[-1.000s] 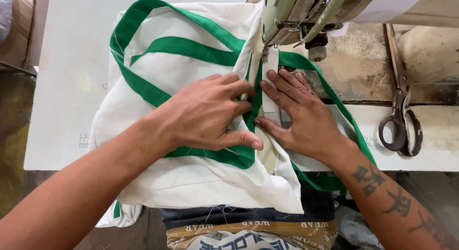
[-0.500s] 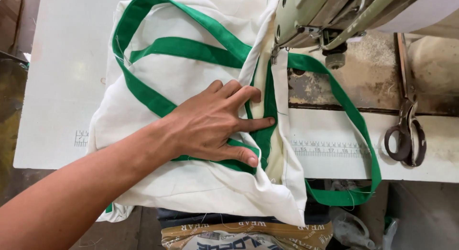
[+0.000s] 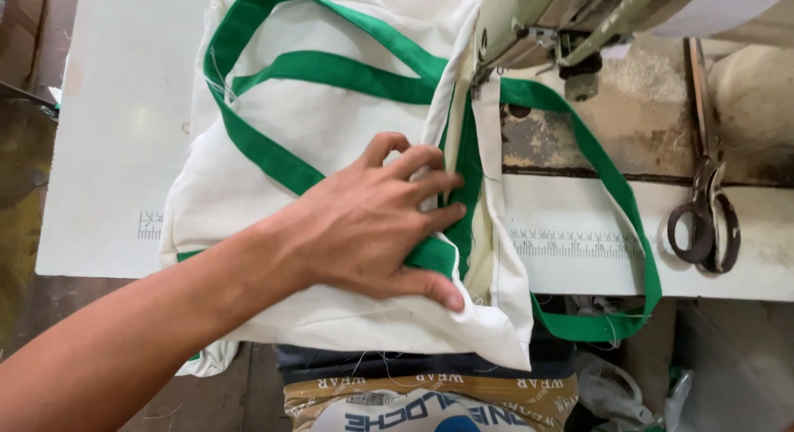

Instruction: Sewing and aligning the edges of a white canvas tote bag with green straps using an industrial sewing machine.

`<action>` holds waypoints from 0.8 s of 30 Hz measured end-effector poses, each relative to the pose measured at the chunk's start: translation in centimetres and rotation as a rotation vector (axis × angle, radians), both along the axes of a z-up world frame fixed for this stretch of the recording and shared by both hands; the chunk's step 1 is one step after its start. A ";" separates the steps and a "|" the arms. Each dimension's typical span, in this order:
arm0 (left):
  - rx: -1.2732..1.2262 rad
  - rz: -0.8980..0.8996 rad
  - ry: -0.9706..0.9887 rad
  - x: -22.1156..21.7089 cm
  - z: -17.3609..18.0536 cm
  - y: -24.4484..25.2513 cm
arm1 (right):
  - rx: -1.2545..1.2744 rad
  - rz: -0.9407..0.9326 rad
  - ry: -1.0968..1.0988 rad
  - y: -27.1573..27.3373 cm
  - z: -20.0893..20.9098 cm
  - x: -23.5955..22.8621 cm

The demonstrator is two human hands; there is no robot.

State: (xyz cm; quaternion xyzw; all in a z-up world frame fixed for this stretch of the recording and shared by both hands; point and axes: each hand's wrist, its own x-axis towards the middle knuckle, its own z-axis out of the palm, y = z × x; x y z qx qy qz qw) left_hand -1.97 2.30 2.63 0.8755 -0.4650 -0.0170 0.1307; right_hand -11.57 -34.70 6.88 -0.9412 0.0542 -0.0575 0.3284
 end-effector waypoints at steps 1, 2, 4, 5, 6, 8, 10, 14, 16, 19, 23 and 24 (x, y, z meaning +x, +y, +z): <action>-0.022 -0.019 0.015 -0.6 0.7 -0.5 | 0.010 -0.030 -0.009 1.7 -1.2 -0.2; -0.019 -0.024 0.018 -1.4 0.9 -0.7 | 0.020 -0.061 -0.019 2.5 -2.2 0.2; 0.069 -0.055 -0.178 -3.0 1.4 -1.2 | 0.040 -0.127 -0.040 4.5 -3.5 0.3; 0.074 -0.060 -0.175 -3.4 1.1 -1.4 | 0.045 -0.131 -0.037 6.1 -5.0 1.1; 0.043 -0.068 -0.172 -3.9 0.8 -1.5 | -0.123 0.061 0.127 7.7 -6.4 1.8; 0.016 -0.078 -0.174 -4.8 0.8 -1.7 | -0.287 0.250 0.288 9.4 -8.6 2.3; -0.059 -0.128 -0.118 -5.7 1.3 -1.8 | -0.418 0.318 -0.056 9.6 -10.2 1.6; -0.185 -0.082 -0.159 -2.8 -0.6 -1.1 | -0.311 0.309 0.046 9.9 -7.8 1.8; -0.302 -0.013 -0.147 -1.1 -2.1 -0.5 | -0.355 0.263 -0.023 9.4 -7.9 1.9; -0.252 -0.032 -0.220 -1.2 -4.0 0.4 | -0.330 0.113 0.416 10.3 -7.2 2.0; -0.077 -0.069 -0.201 0.0 -4.2 2.6 | -0.184 0.346 0.141 12.4 -8.8 0.6; -0.071 -0.088 -0.217 0.2 -3.9 2.7 | -0.210 0.310 0.135 12.4 -8.4 0.6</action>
